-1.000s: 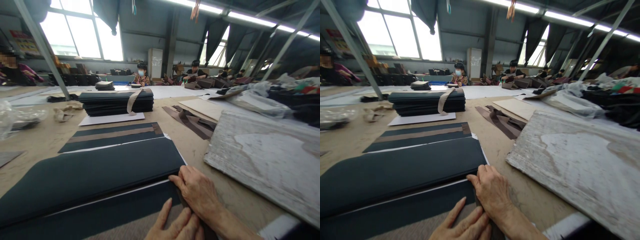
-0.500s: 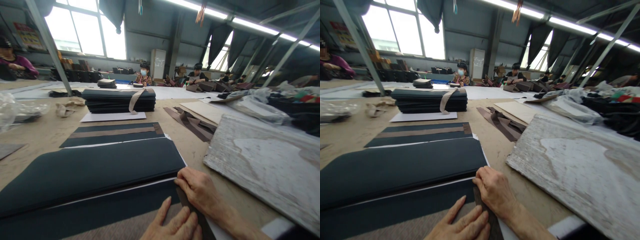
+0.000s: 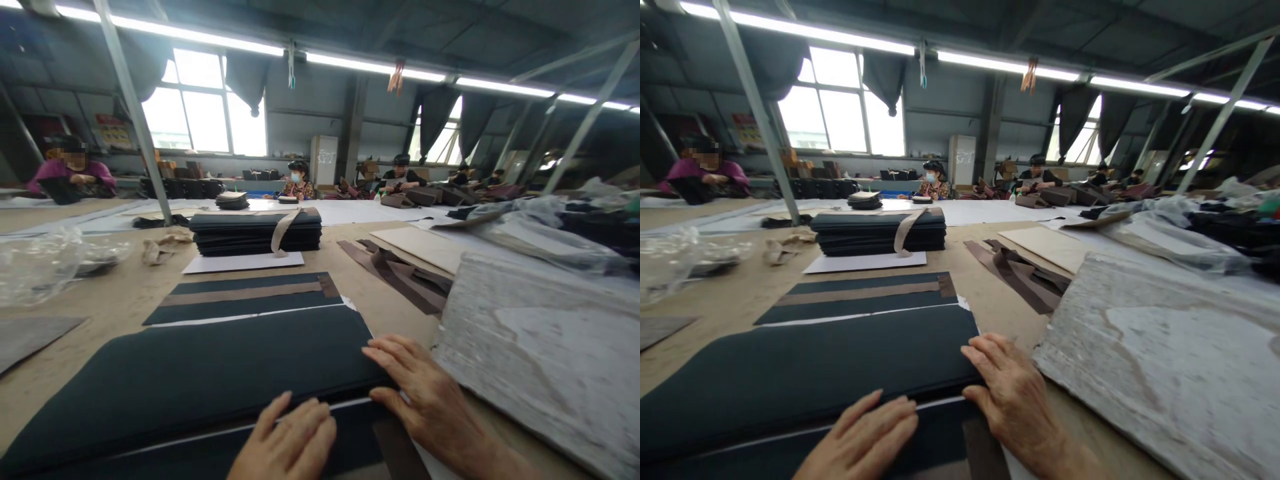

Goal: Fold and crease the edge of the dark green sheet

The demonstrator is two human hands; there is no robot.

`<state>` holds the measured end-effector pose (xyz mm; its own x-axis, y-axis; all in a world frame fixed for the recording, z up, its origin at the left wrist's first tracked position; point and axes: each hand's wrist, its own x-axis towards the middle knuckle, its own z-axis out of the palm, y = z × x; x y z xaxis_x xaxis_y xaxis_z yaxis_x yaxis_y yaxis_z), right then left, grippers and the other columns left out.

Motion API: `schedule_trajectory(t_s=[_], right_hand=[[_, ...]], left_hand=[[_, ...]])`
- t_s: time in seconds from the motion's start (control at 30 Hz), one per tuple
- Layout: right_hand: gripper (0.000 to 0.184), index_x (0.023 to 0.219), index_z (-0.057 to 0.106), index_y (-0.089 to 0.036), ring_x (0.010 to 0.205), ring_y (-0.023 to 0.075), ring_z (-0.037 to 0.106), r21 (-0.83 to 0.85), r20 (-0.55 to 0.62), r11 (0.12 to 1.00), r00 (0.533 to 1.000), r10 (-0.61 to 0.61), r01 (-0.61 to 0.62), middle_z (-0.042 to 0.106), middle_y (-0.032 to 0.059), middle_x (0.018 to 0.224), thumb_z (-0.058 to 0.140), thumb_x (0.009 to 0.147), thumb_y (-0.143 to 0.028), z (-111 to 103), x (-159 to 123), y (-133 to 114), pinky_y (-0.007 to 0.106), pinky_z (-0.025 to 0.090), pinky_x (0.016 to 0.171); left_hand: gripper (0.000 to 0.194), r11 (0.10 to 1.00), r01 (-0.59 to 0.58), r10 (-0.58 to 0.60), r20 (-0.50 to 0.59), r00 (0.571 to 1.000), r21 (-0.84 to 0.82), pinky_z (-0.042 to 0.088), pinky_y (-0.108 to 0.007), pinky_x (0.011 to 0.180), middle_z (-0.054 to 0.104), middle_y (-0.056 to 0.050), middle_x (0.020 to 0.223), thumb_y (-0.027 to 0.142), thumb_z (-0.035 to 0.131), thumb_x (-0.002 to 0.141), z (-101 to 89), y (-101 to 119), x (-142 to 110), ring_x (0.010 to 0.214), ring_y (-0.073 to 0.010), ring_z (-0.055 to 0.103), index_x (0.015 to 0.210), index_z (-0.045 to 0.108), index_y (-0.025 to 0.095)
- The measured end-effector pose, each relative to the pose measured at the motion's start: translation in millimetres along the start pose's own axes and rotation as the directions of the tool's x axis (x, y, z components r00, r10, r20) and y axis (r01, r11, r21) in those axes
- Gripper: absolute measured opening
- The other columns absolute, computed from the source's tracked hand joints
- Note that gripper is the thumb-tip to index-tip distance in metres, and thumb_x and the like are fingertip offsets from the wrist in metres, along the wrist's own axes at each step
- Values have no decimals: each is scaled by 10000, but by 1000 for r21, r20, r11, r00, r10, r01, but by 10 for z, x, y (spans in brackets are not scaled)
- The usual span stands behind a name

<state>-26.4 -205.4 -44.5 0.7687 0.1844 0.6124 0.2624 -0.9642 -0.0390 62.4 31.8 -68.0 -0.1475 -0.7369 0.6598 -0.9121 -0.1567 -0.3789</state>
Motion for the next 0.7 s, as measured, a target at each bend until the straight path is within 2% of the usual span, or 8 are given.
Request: schedule_trajectory(t_s=[0.03,0.1,0.23,0.37,0.47,0.57,0.63,0.7], right_hand=[[406,1146,507,-152,1061,264,434,14,37,1000,999,-7,6,530,69,1121,587,757,-68,24,23,17,431,408,883],[461,1132,518,-142,998,264,458,51,78,999,997,2,-6,554,68,1063,598,698,-9,65,54,36,435,427,842],[457,1022,567,-131,894,243,471,110,87,993,996,21,-30,563,62,942,490,621,73,73,61,49,401,431,777],[292,990,604,-175,834,211,484,170,144,985,989,-36,11,569,35,888,574,750,-12,-2,93,95,340,411,727],[174,920,624,-209,769,184,491,150,182,987,980,-83,56,575,4,824,574,825,-72,-71,182,97,310,387,678],[178,888,608,-165,772,184,487,70,3,990,993,-119,118,576,24,803,459,894,-69,-181,296,1,320,388,695],[181,915,599,-141,796,185,490,17,-149,990,979,-138,142,585,43,837,433,914,-69,-285,338,-99,327,401,724],[178,932,600,-136,792,172,498,7,-214,990,968,-133,138,590,43,845,443,910,-54,-392,303,-201,308,416,726]], left_hand=[[359,998,55,-53,-32,998,45,494,-269,856,644,-6,1074,256,277,932,-84,-132,-45,994,-133,594,1087,575,132],[362,980,172,-175,24,984,101,502,-339,844,624,-48,1112,271,326,884,-190,-330,-152,1011,-184,587,1127,540,108],[422,950,278,-304,224,926,141,532,-400,810,602,-59,1149,334,457,824,-243,-490,-401,1009,-217,585,1195,474,134],[415,940,321,-340,267,902,112,518,-421,852,570,-38,1197,359,476,840,-270,-507,-511,1063,-213,555,1221,448,196],[328,950,309,-311,259,914,50,516,-371,855,596,-27,1153,330,446,877,-312,-552,-479,1041,-188,566,1179,475,206],[310,965,251,-262,222,939,76,507,-344,845,622,-27,1103,168,367,866,-395,-703,-546,958,-174,601,1141,507,190],[408,962,216,-251,228,941,166,501,-359,840,617,-21,1116,84,336,797,-499,-851,-711,934,-186,605,1143,523,193],[447,946,230,-281,219,935,230,513,-371,801,625,4,1093,85,344,748,-635,-988,-930,908,-207,607,1119,556,218]])
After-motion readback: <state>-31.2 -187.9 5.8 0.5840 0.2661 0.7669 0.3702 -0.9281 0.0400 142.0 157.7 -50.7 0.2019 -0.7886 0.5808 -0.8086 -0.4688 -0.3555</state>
